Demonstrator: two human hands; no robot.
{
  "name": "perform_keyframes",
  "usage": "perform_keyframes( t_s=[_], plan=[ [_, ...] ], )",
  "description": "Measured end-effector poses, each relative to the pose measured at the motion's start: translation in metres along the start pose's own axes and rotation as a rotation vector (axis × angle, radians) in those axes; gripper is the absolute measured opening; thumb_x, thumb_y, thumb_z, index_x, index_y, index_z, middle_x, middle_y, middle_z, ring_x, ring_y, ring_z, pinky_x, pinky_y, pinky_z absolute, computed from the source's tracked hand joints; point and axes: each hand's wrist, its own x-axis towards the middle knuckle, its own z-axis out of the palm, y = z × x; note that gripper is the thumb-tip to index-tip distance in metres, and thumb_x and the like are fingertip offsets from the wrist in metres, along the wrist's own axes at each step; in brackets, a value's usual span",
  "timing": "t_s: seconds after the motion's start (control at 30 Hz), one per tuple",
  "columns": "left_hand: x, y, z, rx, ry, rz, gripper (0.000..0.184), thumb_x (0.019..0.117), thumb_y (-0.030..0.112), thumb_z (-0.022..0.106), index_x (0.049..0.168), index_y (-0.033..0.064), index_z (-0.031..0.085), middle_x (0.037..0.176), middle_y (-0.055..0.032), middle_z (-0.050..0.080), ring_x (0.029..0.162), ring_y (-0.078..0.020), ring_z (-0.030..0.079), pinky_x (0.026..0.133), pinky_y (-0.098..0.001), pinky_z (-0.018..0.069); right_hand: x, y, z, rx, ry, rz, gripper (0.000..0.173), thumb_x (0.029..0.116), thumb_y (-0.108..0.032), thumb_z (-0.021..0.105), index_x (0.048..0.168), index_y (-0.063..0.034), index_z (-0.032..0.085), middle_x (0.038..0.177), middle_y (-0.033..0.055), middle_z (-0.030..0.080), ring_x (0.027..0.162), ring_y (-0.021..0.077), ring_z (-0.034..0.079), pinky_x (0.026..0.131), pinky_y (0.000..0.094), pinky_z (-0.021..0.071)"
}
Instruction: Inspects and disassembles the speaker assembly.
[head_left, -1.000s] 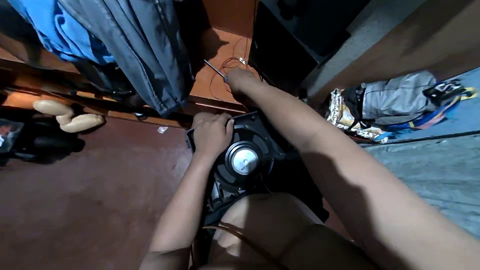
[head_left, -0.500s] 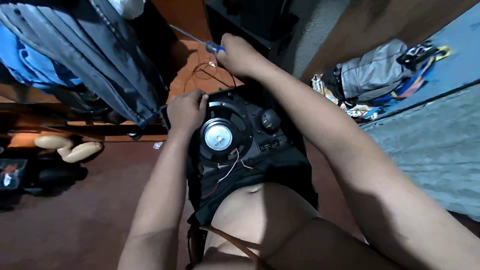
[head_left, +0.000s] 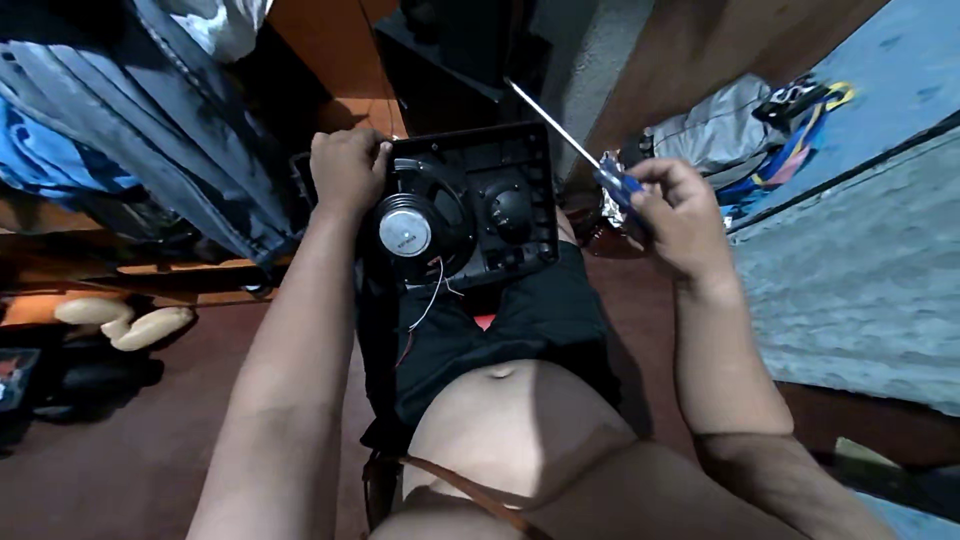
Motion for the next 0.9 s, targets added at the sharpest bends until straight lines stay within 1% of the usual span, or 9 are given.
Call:
perform_keyframes(
  t_s=[0.07, 0.1, 0.2, 0.33, 0.4, 0.53, 0.7, 0.8, 0.9],
  plan=[
    [0.002, 0.000, 0.003, 0.001, -0.023, -0.009, 0.043, 0.1097, 0.038, 0.042, 0.122, 0.0073, 0.069, 0.121, -0.0188, 0.071, 0.121, -0.0386, 0.063, 0.111, -0.0596, 0.0369, -0.027, 0.012, -0.006, 0.029, 0.023, 0.107, 0.026, 0.1009, -0.012, 0.055, 0.127, -0.0129, 0.058, 0.086, 0.0031, 0.064, 0.050, 0.0090, 0.051, 0.044, 0.0243, 0.0455],
    [0.004, 0.000, 0.004, -0.001, -0.037, -0.012, 0.043, 0.1099, 0.038, 0.041, 0.123, 0.0076, 0.069, 0.121, -0.0187, 0.071, 0.121, -0.0384, 0.063, 0.111, -0.0597, 0.0362, -0.037, 0.019, -0.007, 0.051, 0.032, 0.153, 0.027, 0.1007, -0.012, 0.055, 0.127, -0.0150, 0.058, 0.088, 0.0035, 0.064, 0.051, 0.0094, 0.051, 0.044, 0.0245, 0.0458],
    [0.006, -0.002, 0.007, -0.015, -0.088, -0.022, 0.043, 0.1096, 0.038, 0.042, 0.125, 0.0078, 0.068, 0.122, -0.0195, 0.070, 0.122, -0.0392, 0.062, 0.112, -0.0612, 0.0340, -0.055, 0.043, -0.003, 0.226, 0.071, 0.198, 0.027, 0.0973, -0.006, 0.056, 0.123, -0.0128, 0.059, 0.094, 0.0036, 0.064, 0.057, 0.0091, 0.054, 0.050, 0.0248, 0.0504],
    [0.010, -0.005, 0.013, -0.045, -0.164, -0.053, 0.040, 0.1090, 0.036, 0.046, 0.126, 0.0069, 0.068, 0.124, -0.0212, 0.069, 0.125, -0.0426, 0.059, 0.113, -0.0651, 0.0319, -0.072, 0.067, 0.010, 0.421, 0.118, 0.173, 0.025, 0.0936, -0.004, 0.059, 0.117, -0.0129, 0.060, 0.089, 0.0026, 0.063, 0.057, 0.0085, 0.055, 0.051, 0.0247, 0.0520],
    [0.011, -0.003, 0.018, -0.053, -0.212, -0.083, 0.038, 0.1087, 0.034, 0.048, 0.125, 0.0068, 0.068, 0.124, -0.0218, 0.069, 0.125, -0.0437, 0.059, 0.113, -0.0668, 0.0322, -0.079, 0.074, 0.015, 0.443, 0.144, 0.173, 0.024, 0.0951, -0.002, 0.058, 0.116, -0.0127, 0.059, 0.086, 0.0030, 0.062, 0.057, 0.0096, 0.057, 0.053, 0.0258, 0.0545],
    [0.016, -0.010, 0.035, -0.056, -0.299, -0.132, 0.034, 0.1065, 0.035, 0.054, 0.122, 0.0088, 0.070, 0.120, -0.0237, 0.069, 0.120, -0.0480, 0.061, 0.104, -0.0736, 0.0388, -0.086, 0.081, 0.025, 0.490, 0.249, 0.178, 0.021, 0.0942, 0.000, 0.058, 0.111, -0.0124, 0.059, 0.079, 0.0024, 0.063, 0.057, 0.0113, 0.060, 0.056, 0.0293, 0.0584],
    [0.013, -0.027, 0.064, -0.098, -0.443, -0.242, 0.033, 0.1048, 0.032, 0.058, 0.119, 0.0060, 0.072, 0.117, -0.0277, 0.069, 0.114, -0.0517, 0.063, 0.096, -0.0789, 0.0417, -0.091, 0.083, 0.030, 0.482, 0.328, 0.158, 0.020, 0.0942, -0.001, 0.060, 0.110, -0.0122, 0.059, 0.083, 0.0033, 0.065, 0.060, 0.0140, 0.064, 0.058, 0.0322, 0.0607],
    [0.009, -0.029, 0.065, -0.168, -0.423, -0.272, 0.034, 0.1053, 0.032, 0.057, 0.118, 0.0033, 0.071, 0.117, -0.0282, 0.069, 0.114, -0.0512, 0.063, 0.097, -0.0773, 0.0419, -0.092, 0.084, 0.031, 0.461, 0.332, 0.134, 0.019, 0.0947, -0.002, 0.060, 0.111, -0.0125, 0.059, 0.086, 0.0032, 0.067, 0.061, 0.0149, 0.066, 0.059, 0.0331, 0.0617],
    [0.003, -0.006, 0.038, -0.182, -0.292, -0.275, 0.038, 0.1061, 0.034, 0.053, 0.126, 0.0040, 0.067, 0.124, -0.0284, 0.066, 0.119, -0.0514, 0.061, 0.100, -0.0768, 0.0406, -0.092, 0.085, 0.030, 0.482, 0.344, 0.119, 0.018, 0.0957, -0.004, 0.061, 0.111, -0.0129, 0.059, 0.089, 0.0041, 0.068, 0.062, 0.0155, 0.066, 0.060, 0.0343, 0.0622]
  ],
)
